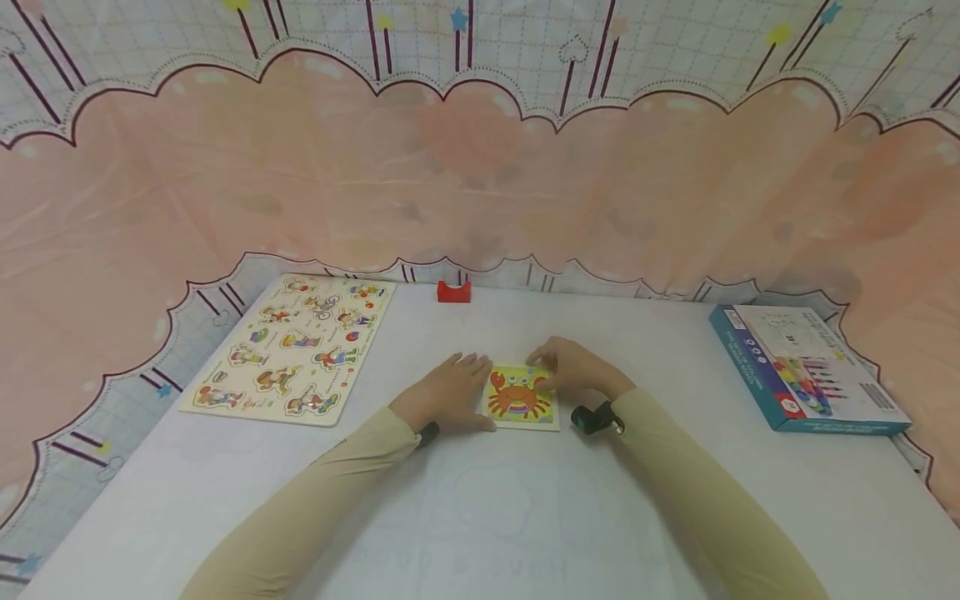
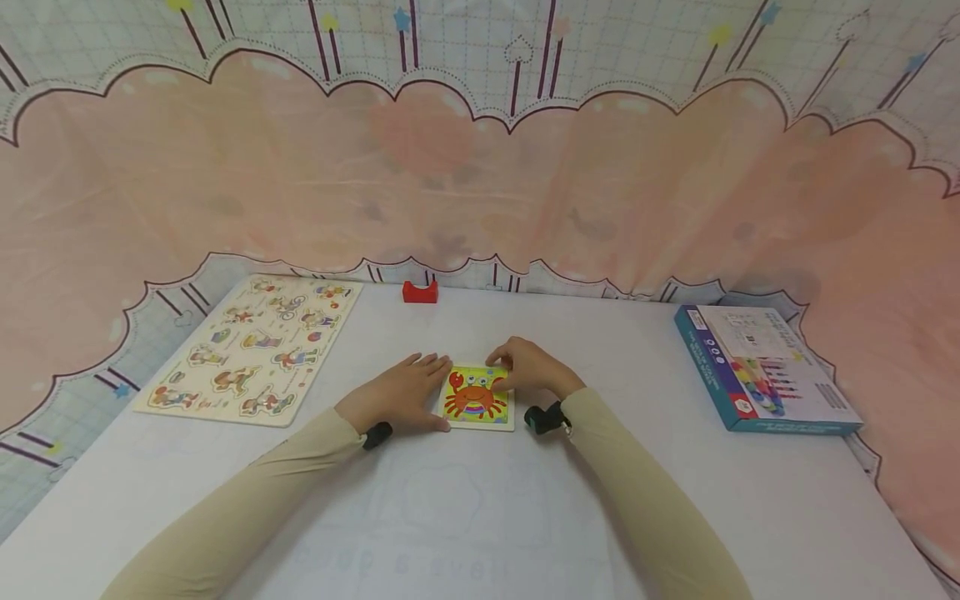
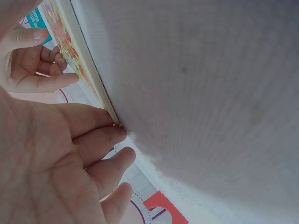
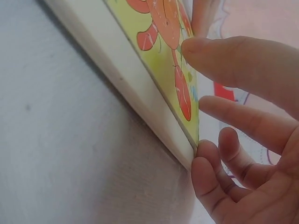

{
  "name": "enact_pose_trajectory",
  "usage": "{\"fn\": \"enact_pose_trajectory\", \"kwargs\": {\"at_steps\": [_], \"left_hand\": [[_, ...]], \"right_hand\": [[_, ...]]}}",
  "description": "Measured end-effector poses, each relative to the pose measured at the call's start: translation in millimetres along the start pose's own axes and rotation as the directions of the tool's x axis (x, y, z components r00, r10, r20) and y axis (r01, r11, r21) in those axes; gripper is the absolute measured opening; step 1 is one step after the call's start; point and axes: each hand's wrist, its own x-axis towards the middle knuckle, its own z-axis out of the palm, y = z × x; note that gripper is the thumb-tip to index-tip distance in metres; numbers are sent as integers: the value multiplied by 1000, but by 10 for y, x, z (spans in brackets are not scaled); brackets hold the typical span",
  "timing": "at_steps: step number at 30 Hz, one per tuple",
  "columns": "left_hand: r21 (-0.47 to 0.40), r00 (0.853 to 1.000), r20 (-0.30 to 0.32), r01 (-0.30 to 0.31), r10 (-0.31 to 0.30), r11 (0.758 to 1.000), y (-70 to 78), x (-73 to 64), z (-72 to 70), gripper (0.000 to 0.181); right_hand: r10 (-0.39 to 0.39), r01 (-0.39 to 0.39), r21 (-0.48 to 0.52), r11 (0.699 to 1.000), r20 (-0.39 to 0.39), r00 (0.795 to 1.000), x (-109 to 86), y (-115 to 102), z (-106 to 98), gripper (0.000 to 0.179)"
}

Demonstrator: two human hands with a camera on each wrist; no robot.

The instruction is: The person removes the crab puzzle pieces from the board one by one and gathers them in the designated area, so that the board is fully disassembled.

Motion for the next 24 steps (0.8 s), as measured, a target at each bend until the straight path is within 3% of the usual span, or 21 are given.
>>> {"fn": "enact_pose_trajectory", "kwargs": {"at_steps": [24], "left_hand": [[-24, 1000, 5, 13, -13, 1000, 1, -1, 1, 98]], "right_hand": [[23, -23, -1, 1000, 20, 1000, 48, -19, 2, 41]]}}
